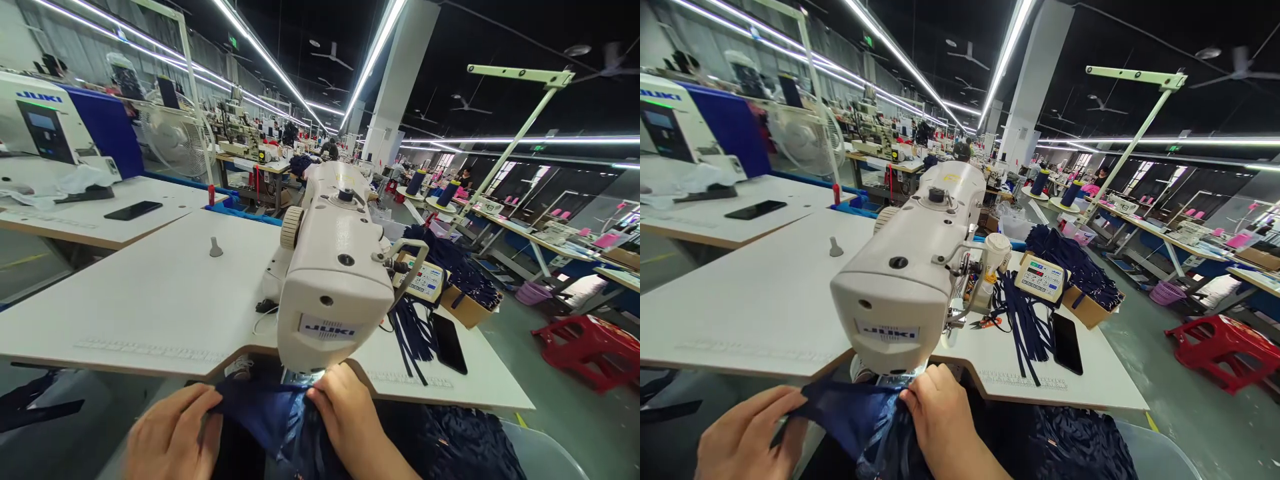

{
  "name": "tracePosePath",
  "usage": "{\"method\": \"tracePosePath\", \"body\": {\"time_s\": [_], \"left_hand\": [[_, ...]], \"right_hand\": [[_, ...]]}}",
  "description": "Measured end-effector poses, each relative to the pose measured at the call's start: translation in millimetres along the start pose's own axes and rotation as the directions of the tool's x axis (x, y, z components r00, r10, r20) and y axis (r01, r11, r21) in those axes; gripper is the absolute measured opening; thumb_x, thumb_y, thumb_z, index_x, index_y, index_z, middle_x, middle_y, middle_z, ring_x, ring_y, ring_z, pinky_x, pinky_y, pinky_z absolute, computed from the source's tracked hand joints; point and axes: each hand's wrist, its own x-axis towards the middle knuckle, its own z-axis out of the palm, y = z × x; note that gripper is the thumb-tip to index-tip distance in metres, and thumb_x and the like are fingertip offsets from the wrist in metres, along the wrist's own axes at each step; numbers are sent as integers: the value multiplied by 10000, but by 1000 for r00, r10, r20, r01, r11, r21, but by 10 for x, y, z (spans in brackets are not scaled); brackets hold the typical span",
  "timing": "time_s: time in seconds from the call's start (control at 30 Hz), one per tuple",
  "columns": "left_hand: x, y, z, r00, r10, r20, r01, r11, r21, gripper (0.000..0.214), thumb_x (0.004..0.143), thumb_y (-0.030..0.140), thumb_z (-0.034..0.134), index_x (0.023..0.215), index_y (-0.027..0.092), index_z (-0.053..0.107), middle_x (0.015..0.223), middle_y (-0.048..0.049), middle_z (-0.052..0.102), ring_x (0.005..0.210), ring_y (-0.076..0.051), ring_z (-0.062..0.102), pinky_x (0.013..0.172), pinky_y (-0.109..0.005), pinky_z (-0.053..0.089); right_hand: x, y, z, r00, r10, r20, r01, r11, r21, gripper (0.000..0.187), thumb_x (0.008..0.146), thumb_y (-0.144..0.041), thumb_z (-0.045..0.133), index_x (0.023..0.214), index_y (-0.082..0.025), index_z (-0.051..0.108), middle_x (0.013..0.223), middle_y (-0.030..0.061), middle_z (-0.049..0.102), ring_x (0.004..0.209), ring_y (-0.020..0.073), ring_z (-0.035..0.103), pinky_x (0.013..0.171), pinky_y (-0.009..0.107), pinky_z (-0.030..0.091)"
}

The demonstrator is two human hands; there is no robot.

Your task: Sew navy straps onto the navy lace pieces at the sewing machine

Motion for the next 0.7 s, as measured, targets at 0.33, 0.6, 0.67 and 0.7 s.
{"method": "tracePosePath", "body": {"time_s": [0.33,0.6,0.67,0.7], "left_hand": [[232,519,0,742,615,265,-591,788,-175,512,822,-9,312,1112,237,654,1198,11,655,1244,-114,471,1131,-309,192],[113,647,94,950,282,132,-253,946,-203,432,948,174,297,1314,258,511,1169,46,677,1110,-28,528,1123,-225,98],[105,653,109,957,257,133,-227,952,-204,445,955,176,291,1354,279,457,1185,49,670,1108,-22,535,1112,-216,121],[104,652,109,958,247,144,-216,955,-203,448,958,176,282,1358,287,451,1200,49,662,1115,-22,534,1108,-217,134]], "right_hand": [[-110,56,199,942,325,86,-328,831,450,136,949,-307,398,992,-206,478,766,-1,572,696,156,560,653,262,424],[30,186,163,930,359,72,-354,832,426,32,890,-211,427,920,-208,437,678,-68,428,641,122,458,663,250,376],[71,169,165,934,355,39,-344,865,365,25,865,-185,438,876,-206,444,686,-61,472,646,124,487,644,247,365],[87,159,167,934,357,26,-344,873,345,31,855,-176,440,856,-206,447,684,-59,491,645,125,499,635,245,362]]}}
